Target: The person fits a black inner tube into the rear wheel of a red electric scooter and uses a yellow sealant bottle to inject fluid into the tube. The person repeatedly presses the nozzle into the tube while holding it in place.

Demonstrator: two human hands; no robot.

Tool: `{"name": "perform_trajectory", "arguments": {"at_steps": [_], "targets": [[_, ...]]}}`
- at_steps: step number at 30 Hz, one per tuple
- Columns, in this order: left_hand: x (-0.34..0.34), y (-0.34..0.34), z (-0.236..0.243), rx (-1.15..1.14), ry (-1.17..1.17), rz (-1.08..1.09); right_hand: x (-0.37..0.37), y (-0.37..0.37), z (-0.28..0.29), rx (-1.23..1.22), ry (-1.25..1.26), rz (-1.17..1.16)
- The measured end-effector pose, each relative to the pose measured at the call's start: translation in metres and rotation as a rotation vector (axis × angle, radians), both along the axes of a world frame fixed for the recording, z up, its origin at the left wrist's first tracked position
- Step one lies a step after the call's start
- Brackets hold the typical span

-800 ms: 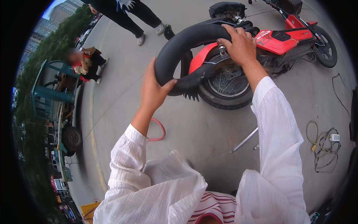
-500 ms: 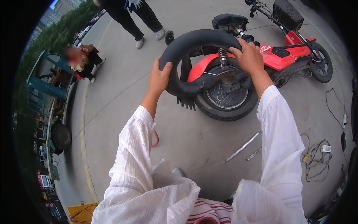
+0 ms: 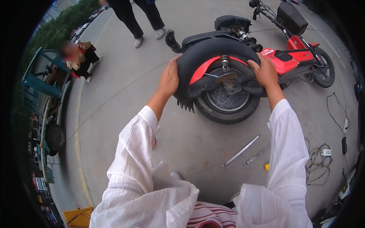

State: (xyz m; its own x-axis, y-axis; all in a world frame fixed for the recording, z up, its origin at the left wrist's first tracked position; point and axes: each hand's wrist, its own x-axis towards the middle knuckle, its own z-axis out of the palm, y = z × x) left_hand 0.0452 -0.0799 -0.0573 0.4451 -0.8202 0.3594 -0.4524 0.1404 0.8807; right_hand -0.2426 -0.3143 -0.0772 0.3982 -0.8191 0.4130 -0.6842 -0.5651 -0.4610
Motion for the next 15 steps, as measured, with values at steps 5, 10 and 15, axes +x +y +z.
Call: {"name": "perform_trajectory", "arguments": {"at_steps": [5,10,15], "targets": [[-0.02,-0.009,0.006,-0.041,-0.077,0.01,-0.021,-0.002,-0.014,0.109,-0.023,-0.035],[-0.023,-0.015,0.014,-0.124,0.014,0.043,-0.027,0.003,-0.02,0.118,-0.042,-0.095],[-0.025,-0.021,0.017,-0.154,0.232,0.061,-0.026,0.006,-0.022,0.159,-0.012,-0.153]]}}
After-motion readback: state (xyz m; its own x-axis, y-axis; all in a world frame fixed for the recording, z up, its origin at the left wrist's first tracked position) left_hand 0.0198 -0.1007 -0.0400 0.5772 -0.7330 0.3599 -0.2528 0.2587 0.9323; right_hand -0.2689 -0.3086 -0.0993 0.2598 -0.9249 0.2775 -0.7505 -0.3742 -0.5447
